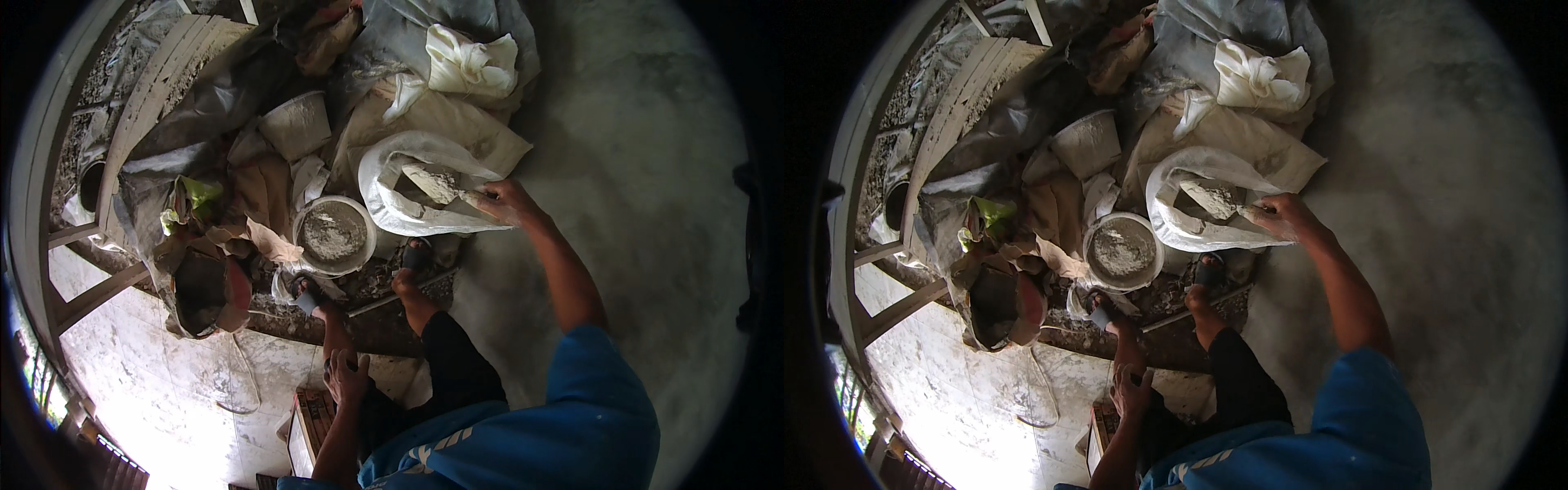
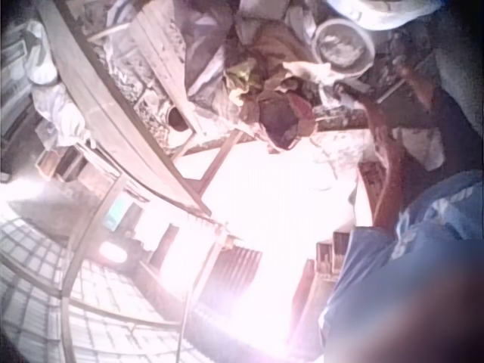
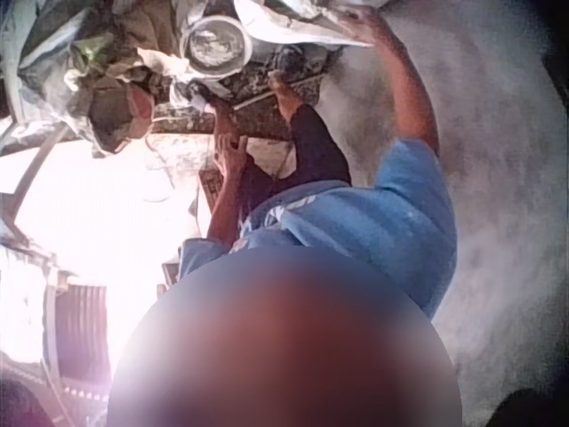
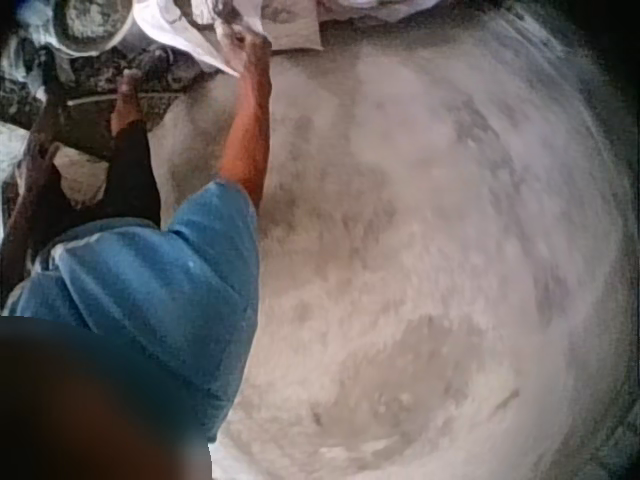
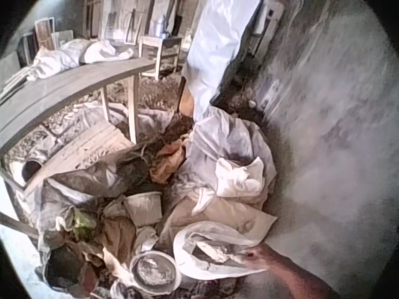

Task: The person scoops a gray powdery material from a white sack into a bucket using a trowel. They then carry the bucket across the room and place it on the floor.

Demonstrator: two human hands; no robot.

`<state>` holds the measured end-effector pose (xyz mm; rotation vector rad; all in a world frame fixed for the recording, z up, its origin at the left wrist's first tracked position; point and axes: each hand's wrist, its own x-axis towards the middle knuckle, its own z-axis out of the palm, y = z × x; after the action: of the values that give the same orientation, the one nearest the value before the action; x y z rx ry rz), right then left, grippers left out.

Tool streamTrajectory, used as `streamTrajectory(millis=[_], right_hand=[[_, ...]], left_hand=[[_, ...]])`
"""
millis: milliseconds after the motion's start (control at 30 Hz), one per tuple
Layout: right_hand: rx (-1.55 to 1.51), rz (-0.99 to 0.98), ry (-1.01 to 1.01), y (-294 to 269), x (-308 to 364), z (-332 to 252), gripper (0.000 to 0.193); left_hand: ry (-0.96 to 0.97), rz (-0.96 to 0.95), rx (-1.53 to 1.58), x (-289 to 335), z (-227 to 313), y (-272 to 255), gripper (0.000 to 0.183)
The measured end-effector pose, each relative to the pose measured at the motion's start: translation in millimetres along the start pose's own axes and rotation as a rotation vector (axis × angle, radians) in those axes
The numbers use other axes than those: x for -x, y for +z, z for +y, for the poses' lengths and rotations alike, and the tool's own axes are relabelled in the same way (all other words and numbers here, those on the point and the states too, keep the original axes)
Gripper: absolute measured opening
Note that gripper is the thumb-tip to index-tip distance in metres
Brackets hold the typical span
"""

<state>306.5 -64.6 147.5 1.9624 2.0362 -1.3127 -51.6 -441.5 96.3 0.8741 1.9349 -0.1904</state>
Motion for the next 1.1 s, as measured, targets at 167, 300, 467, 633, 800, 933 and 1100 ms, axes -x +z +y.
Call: streamTrajectory(millis=[167,300,467,633,800,933,1100], right_hand=[[0.007,-0.038,0.05,-20,27,-37,0.031],[-0.022,-0.13,-0.004,-2,31,-64,0.027],[-0.238,-0.269,-0.051,77,23,-71,0.027],[0.184,-0.167,-0.166,208,-24,-49,0.036],[0.356,0.117,-0.169,318,-50,-38,0.031],[0.495,0.168,-0.125,361,-62,-45,0.034],[0.437,0.096,-0.068,313,-42,-64,0.045]], left_hand=[[0.035,0.002,0.045,-1,-6,-5,0.074],[-0.006,-0.051,0.05,-1,-16,-8,0.075],[0.007,-0.052,0.054,-4,-26,-6,0.075],[-0.011,-0.07,0.102,0,-37,-1,0.075],[-0.025,-0.062,0.123,5,-47,7,0.075],[-0.021,-0.049,0.128,7,-52,7,0.075],[-0.042,-0.056,0.13,7,-49,0,0.075]])
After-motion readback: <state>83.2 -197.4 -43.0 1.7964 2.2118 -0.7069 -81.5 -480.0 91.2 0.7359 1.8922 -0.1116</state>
